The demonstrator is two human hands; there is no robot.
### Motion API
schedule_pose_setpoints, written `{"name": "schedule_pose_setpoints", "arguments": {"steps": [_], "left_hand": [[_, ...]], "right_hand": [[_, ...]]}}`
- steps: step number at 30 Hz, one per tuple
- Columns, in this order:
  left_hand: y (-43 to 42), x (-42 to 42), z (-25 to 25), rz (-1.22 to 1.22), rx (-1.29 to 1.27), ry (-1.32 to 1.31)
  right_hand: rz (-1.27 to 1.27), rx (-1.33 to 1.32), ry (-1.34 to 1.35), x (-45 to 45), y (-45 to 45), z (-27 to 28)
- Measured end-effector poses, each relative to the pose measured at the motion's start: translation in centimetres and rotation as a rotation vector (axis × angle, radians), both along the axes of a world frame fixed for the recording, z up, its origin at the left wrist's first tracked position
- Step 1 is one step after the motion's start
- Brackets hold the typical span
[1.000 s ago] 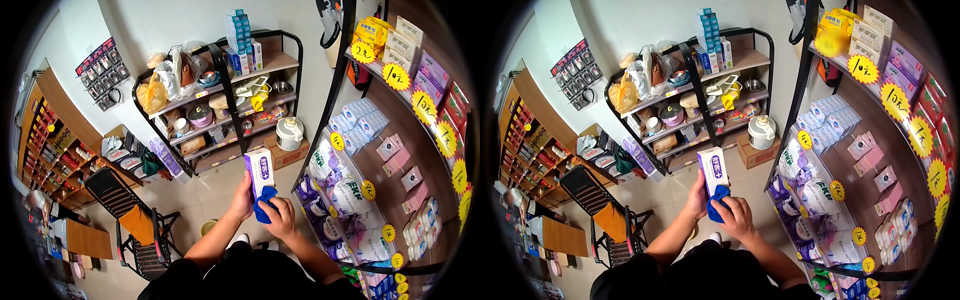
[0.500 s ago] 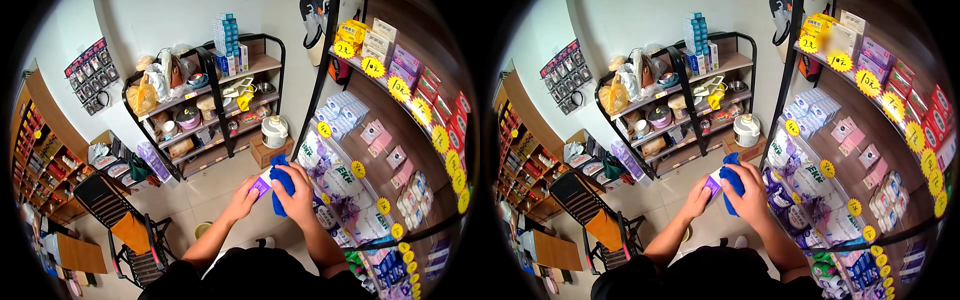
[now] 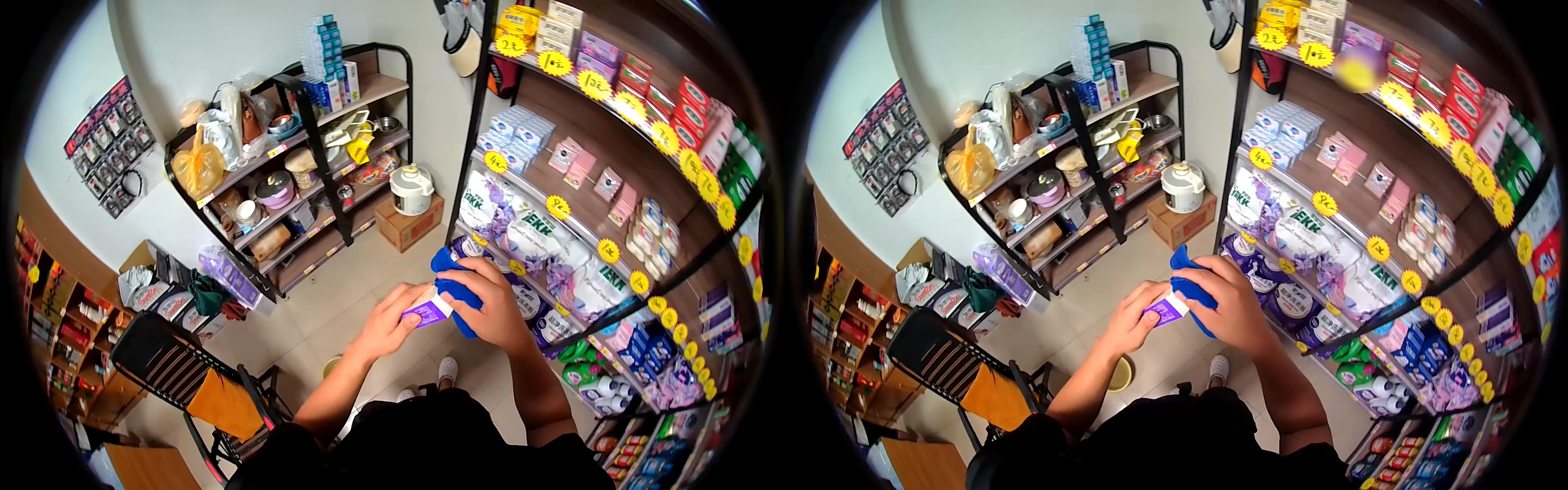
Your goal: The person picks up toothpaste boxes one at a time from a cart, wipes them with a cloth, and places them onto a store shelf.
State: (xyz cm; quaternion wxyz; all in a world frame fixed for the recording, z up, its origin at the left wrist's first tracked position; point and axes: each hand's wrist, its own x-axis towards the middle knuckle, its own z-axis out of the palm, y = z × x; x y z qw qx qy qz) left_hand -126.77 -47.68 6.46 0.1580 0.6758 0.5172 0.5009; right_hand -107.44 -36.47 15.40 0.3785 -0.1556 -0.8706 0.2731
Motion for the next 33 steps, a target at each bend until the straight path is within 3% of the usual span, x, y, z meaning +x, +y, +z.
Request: {"name": "schedule_pose_setpoints", "arguments": {"steps": [3, 8, 11, 17, 19, 22, 23, 26, 31, 33], "left_hand": [[-0.2, 0.7, -0.6, -0.069, -0.009, -0.017], [0.2, 3.2, -0.7, -0.183, 0.026, -0.040], [0.8, 5.1, -1.0, -0.291, 0.024, -0.042], [1.7, 9.9, -1.9, -0.524, 0.062, -0.108], [1.6, 11.8, -2.0, -0.580, 0.030, -0.161], [1.7, 14.7, -2.1, -0.641, 0.105, -0.159], [1.5, 15.8, -2.0, -0.656, 0.106, -0.155], [0.1, 19.1, -1.9, -0.634, 0.088, -0.118], [-3.2, 25.0, -1.6, -0.679, 0.123, -0.142], [-4.8, 27.3, -1.7, -0.690, 0.089, -0.136]], "right_hand": [[-0.092, -0.079, -0.016, 1.5, -1.8, -0.4], [-0.111, 0.212, -0.013, 4.9, -5.5, -0.6], [-0.206, 0.246, -0.014, 7.5, -6.6, -1.3], [-0.613, 0.038, -0.010, 13.1, -7.4, -2.7], [-0.676, -0.146, 0.053, 15.3, -7.7, -2.9], [-0.765, 0.035, 0.147, 18.0, -10.8, -1.8], [-0.780, 0.038, 0.152, 18.9, -12.0, -1.3], [-0.484, 0.345, -0.051, 21.1, -15.7, 0.2], [-0.580, 0.333, -0.032, 27.5, -18.5, -0.6], [-0.722, 0.198, -0.024, 30.3, -19.2, -1.5]]}}
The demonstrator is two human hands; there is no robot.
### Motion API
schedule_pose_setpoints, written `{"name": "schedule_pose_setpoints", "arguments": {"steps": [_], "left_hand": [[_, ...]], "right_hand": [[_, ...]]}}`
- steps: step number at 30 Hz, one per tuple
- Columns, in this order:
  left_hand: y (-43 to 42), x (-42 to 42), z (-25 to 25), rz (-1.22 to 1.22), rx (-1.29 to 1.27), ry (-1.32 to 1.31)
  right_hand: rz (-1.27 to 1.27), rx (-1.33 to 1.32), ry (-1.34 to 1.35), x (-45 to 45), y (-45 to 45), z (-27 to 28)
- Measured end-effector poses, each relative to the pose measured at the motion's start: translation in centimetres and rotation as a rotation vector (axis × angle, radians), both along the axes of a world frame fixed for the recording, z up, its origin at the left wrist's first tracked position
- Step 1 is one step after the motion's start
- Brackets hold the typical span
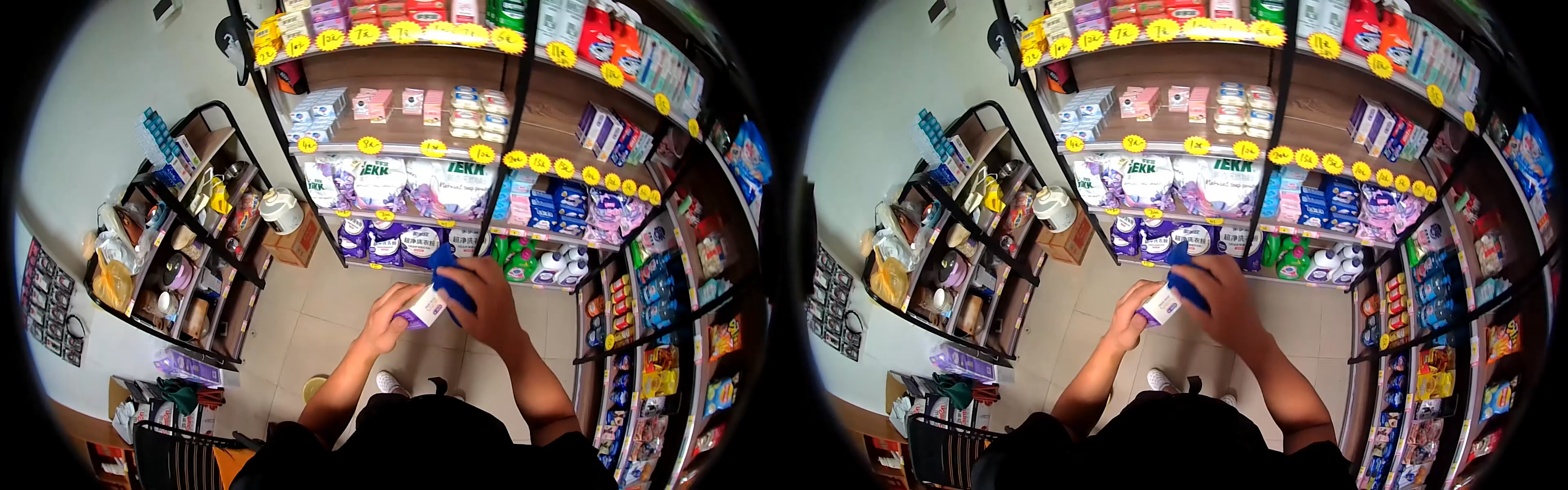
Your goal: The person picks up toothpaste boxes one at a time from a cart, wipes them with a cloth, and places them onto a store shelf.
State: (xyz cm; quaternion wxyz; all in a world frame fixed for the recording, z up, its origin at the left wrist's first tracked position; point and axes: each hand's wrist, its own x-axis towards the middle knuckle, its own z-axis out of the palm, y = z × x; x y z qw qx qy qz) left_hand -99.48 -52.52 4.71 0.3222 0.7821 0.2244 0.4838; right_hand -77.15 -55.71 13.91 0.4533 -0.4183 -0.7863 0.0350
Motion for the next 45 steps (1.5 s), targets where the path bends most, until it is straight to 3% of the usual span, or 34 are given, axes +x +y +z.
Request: {"name": "schedule_pose_setpoints", "arguments": {"steps": [6, 8, 10, 16, 19, 20, 23, 27, 28, 30, 32, 38, 43, 45], "left_hand": [[-4.0, 7.1, -0.4, -0.018, -0.022, -0.061], [-5.1, 9.1, -1.2, 0.025, 0.018, -0.068], [-6.0, 11.0, 0.3, -0.027, 0.009, -0.025], [-6.7, 16.2, 0.9, -0.125, -0.002, -0.035], [-7.4, 20.3, -0.8, -0.219, -0.469, -0.478], [-6.5, 21.5, -1.0, -0.374, -0.600, -0.644], [-5.3, 26.0, 5.2, -0.487, -1.053, -1.108], [-0.8, 29.1, 5.4, -0.632, -1.402, -1.191], [0.2, 30.0, 5.0, -0.728, -1.441, -1.182], [1.2, 32.2, 4.9, -0.597, -1.572, -1.268], [3.1, 34.0, 3.5, -0.667, -1.685, -1.363], [8.4, 38.5, 2.8, -0.651, -1.691, -1.314], [11.0, 40.4, 3.4, -0.429, -1.686, -1.295], [11.7, 40.7, 3.7, -0.365, -1.670, -1.310]], "right_hand": [[-0.121, 0.040, 0.108, 6.4, -5.8, 1.1], [0.087, 0.121, -0.062, 7.7, -8.4, 1.5], [0.097, 0.199, -0.103, 9.1, -9.2, 0.7], [-0.170, 0.038, 0.110, 15.9, -9.5, -0.5], [-0.278, -0.101, 0.257, 18.5, -9.3, -2.2], [-0.327, -0.135, 0.342, 19.3, -9.3, -2.7], [-0.341, -0.213, 0.535, 21.5, -9.3, -3.4], [-0.389, -0.185, 0.595, 23.9, -8.6, -3.9], [-0.393, -0.146, 0.580, 24.4, -8.2, -4.1], [-0.396, -0.132, 0.555, 25.1, -7.1, -4.0], [-0.369, -0.087, 0.539, 25.7, -5.6, -3.8], [-0.407, 0.012, 0.474, 28.7, -0.6, -2.5], [-0.375, 0.041, 0.454, 30.6, 2.4, -2.7], [-0.295, 0.073, 0.681, 30.4, 3.8, -3.4]]}}
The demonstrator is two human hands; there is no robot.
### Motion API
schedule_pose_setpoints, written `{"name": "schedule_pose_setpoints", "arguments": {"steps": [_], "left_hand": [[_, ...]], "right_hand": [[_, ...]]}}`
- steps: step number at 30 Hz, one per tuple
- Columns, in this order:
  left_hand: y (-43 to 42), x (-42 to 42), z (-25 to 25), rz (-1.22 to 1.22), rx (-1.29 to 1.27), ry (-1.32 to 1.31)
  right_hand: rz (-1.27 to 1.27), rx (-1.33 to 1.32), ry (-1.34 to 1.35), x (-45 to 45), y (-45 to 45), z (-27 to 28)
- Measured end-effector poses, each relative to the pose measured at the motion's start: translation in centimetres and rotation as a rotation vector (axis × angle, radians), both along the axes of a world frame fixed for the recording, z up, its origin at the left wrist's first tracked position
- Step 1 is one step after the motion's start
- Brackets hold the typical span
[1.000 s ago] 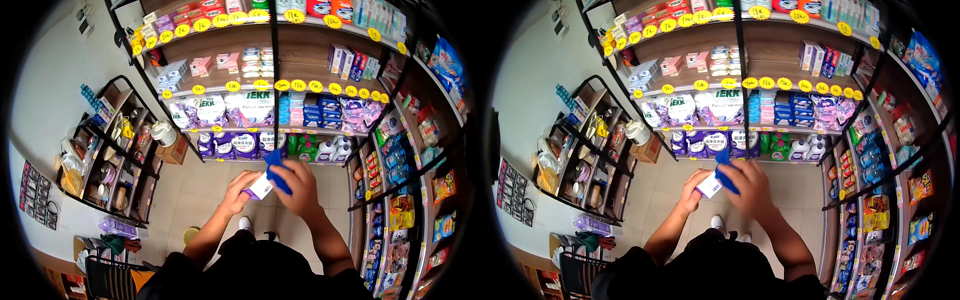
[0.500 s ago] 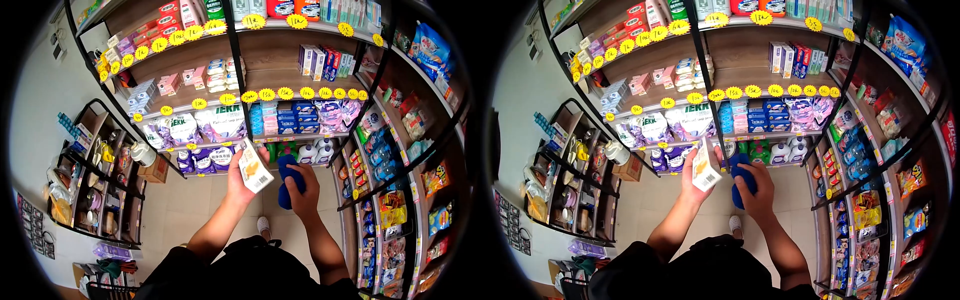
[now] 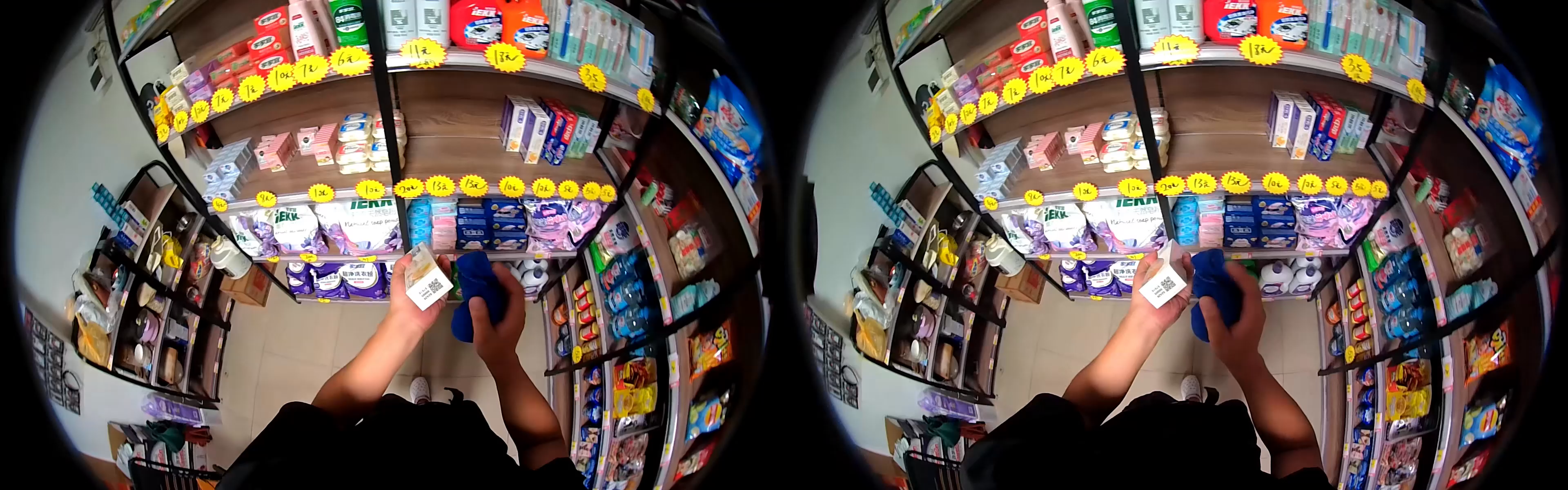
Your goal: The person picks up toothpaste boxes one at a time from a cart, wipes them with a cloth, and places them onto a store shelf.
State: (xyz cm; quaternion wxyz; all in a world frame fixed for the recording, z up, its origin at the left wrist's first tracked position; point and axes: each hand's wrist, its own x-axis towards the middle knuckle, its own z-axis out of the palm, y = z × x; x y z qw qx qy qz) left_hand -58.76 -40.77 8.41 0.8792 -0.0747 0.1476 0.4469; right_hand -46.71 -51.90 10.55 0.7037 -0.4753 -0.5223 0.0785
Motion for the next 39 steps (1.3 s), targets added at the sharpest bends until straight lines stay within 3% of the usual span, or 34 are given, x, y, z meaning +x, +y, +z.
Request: {"name": "schedule_pose_setpoints", "arguments": {"steps": [3, 7, 9, 12, 15, 20, 23, 25, 27, 29, 30, 32, 35, 36, 39], "left_hand": [[0.9, 0.2, -0.6, 0.077, -0.005, 0.035], [1.5, -0.2, -1.6, 0.153, -0.034, 0.014], [1.1, -0.1, -1.3, 0.190, -0.005, 0.003], [-0.2, 1.0, 0.1, 0.328, -0.097, 0.034], [-1.8, 1.7, 0.5, 0.368, -0.094, -0.020], [-5.0, 3.3, 1.0, 0.519, -0.064, -0.014], [-5.0, 3.0, -1.8, 0.524, -0.043, -0.006], [-5.8, 3.3, -2.4, 0.533, -0.016, -0.031], [-6.7, 4.1, -2.5, 0.556, -0.024, 0.124], [-8.3, 4.8, -0.6, 0.435, 0.031, 0.209], [-7.7, 3.9, -4.2, 0.361, 0.336, -0.008], [-7.7, 4.2, -4.9, 0.388, 0.423, 0.019], [-8.9, 4.5, -3.6, 0.505, 0.262, 0.199], [-10.7, 6.0, 1.5, 0.500, 0.133, 0.346], [-9.4, 6.2, 0.1, 0.539, 0.007, 0.353]], "right_hand": [[0.066, -0.064, 0.115, 0.6, 1.4, 0.4], [0.034, -0.028, -0.140, 2.7, 2.6, 1.7], [0.075, -0.005, -0.103, 3.2, 2.9, 1.7], [0.444, -0.152, 0.610, 3.6, 3.2, 1.1], [0.563, -0.236, 0.805, 4.4, 2.7, 1.8], [0.703, -0.294, 0.618, 6.2, 1.4, 1.2], [0.492, -0.036, -0.070, 7.3, 1.2, 1.4], [0.447, 0.092, -0.213, 7.5, 0.3, 2.4], [0.413, 0.240, -0.391, 7.3, -0.4, 2.9], [0.386, 0.421, -0.609, 6.8, -0.1, 3.2], [0.410, 0.457, -0.709, 6.6, -0.4, 3.4], [0.385, 0.514, -0.909, 5.8, -1.1, 3.2], [0.420, 0.401, -0.842, 6.3, -1.2, 3.5], [0.451, 0.361, -0.761, 6.3, -1.0, 3.5], [0.445, 0.296, -0.697, 6.7, -0.7, 3.6]]}}
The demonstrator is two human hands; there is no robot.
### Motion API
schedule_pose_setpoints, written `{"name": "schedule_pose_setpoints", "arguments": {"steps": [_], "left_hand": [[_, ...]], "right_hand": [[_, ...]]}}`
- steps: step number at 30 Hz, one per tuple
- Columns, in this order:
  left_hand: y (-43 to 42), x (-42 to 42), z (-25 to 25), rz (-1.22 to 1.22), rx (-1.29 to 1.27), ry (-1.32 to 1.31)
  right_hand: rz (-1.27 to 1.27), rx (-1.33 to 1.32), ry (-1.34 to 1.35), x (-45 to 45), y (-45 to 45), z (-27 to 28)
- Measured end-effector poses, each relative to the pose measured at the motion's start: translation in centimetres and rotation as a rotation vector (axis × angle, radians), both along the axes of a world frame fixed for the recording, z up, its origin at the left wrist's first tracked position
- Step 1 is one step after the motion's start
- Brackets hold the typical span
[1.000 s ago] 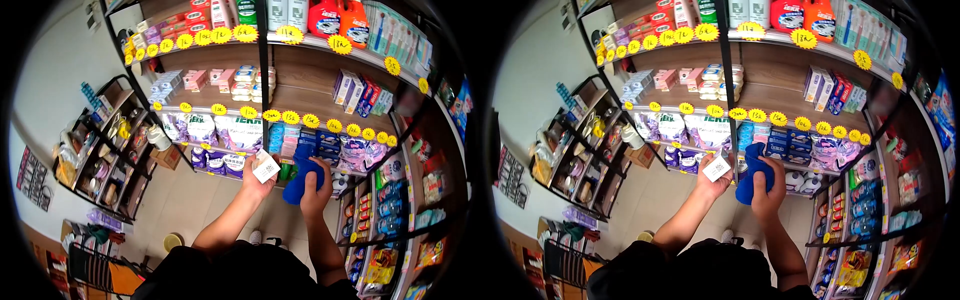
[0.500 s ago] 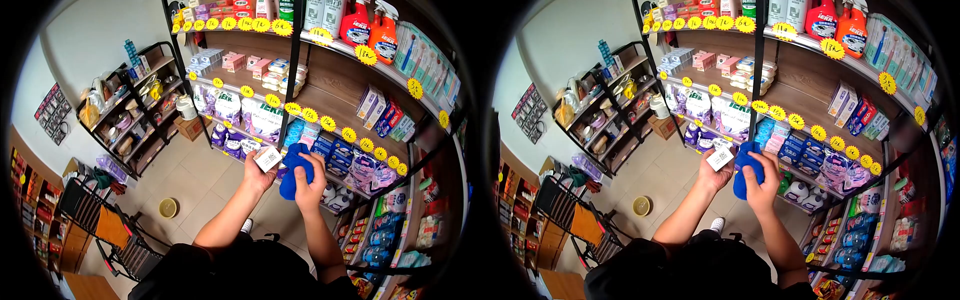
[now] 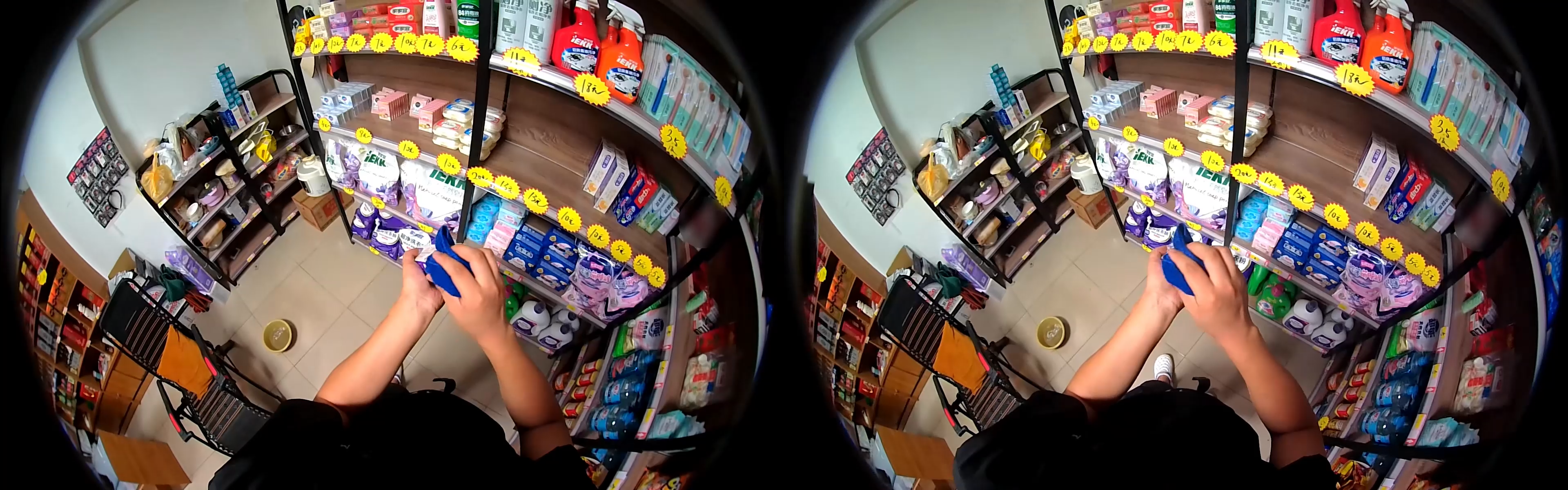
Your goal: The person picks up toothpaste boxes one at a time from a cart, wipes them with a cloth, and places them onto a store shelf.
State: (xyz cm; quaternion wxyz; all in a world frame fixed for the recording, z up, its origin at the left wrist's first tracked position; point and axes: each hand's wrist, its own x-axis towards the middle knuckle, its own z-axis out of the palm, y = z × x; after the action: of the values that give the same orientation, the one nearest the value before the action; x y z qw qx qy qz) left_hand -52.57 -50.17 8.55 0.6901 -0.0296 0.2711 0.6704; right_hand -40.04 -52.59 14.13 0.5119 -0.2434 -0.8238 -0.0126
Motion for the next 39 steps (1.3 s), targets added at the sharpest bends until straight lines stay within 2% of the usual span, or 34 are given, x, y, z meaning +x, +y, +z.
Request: {"name": "schedule_pose_setpoints", "arguments": {"steps": [2, 5, 8, 10, 12, 13, 14, 16, 17, 20, 21, 23, 25, 26, 27, 28, 29, 30, 32, 34, 36, 38, 39], "left_hand": [[1.4, -0.8, -2.9, 0.012, 0.075, -0.051], [0.4, -0.3, -0.5, 0.078, 0.009, -0.075], [0.7, -0.3, -0.8, 0.072, -0.007, -0.102], [1.1, -0.6, -1.5, -0.005, 0.056, -0.120], [0.6, -0.4, -0.8, -0.054, -0.001, -0.102], [0.4, -1.0, -0.9, -0.135, 0.175, -0.006], [-0.3, -0.8, -0.6, -0.115, 0.091, -0.003], [0.1, -1.1, -0.3, -0.161, 0.140, -0.078], [0.3, -0.6, -0.1, -0.079, -0.004, -0.089], [2.3, -1.9, -3.9, -0.042, -0.012, -0.187], [2.1, -1.7, -3.3, 0.004, -0.045, -0.217], [2.3, -1.8, -3.6, -0.006, -0.034, -0.192], [2.1, -1.7, -3.2, -0.048, -0.009, -0.111], [2.1, -1.7, -3.0, -0.072, 0.038, -0.108], [3.0, -2.9, -6.0, -0.237, 0.363, -0.235], [3.2, -3.6, -6.5, -0.401, 0.690, -0.362], [3.4, -3.5, -7.3, -0.383, 0.636, -0.358], [2.7, -2.9, -5.5, -0.366, 0.582, -0.353], [3.5, -2.1, -3.8, -0.123, 0.098, -0.087], [4.0, -2.0, -2.2, -0.072, 0.038, -0.075], [5.0, -2.9, -3.0, -0.113, 0.165, -0.106], [6.3, -3.6, -2.8, -0.174, 0.157, -0.125], [6.8, -4.1, -2.5, -0.210, 0.232, 0.022]], "right_hand": [[-0.024, -0.020, 0.011, 0.3, 0.3, 0.0], [-0.094, -0.140, 0.136, 1.1, 1.4, -0.5], [-0.194, -0.106, 0.204, 1.5, 1.2, -0.4], [-0.171, -0.040, 0.179, 1.5, 0.1, 0.0], [-0.028, 0.106, 0.046, 1.2, -0.6, -0.3], [-0.023, 0.151, -0.015, 0.9, -0.9, -0.8], [-0.018, 0.197, -0.077, 0.5, -1.0, -1.3], [-0.028, 0.187, -0.073, 0.6, -0.8, -1.4], [-0.081, 0.174, -0.042, 0.9, -0.2, -1.8], [-0.163, 0.109, 0.041, 1.4, 1.2, -2.0], [-0.197, 0.059, 0.079, 1.6, 1.5, -2.0], [-0.231, 0.003, 0.134, 1.5, 1.6, -2.0], [-0.184, 0.057, 0.097, 1.1, 0.7, -2.3], [-0.132, 0.109, 0.059, 0.8, 0.2, -2.4], [-0.096, 0.132, 0.011, 0.3, -0.4, -2.5], [-0.076, 0.189, -0.041, -0.2, -0.5, -3.0], [-0.094, 0.181, -0.040, -0.6, -0.3, -3.3], [-0.113, 0.172, -0.040, -1.0, -0.1, -3.6], [-0.207, 0.164, -0.015, -0.8, 1.3, -4.2], [-0.287, 0.039, 0.050, -0.5, 2.9, -4.5], [-0.335, -0.110, 0.117, 0.0, 4.0, -3.9], [-0.327, -0.255, 0.302, -0.3, 4.8, -3.8], [-0.337, -0.267, 0.292, -0.5, 5.2, -3.4]]}}
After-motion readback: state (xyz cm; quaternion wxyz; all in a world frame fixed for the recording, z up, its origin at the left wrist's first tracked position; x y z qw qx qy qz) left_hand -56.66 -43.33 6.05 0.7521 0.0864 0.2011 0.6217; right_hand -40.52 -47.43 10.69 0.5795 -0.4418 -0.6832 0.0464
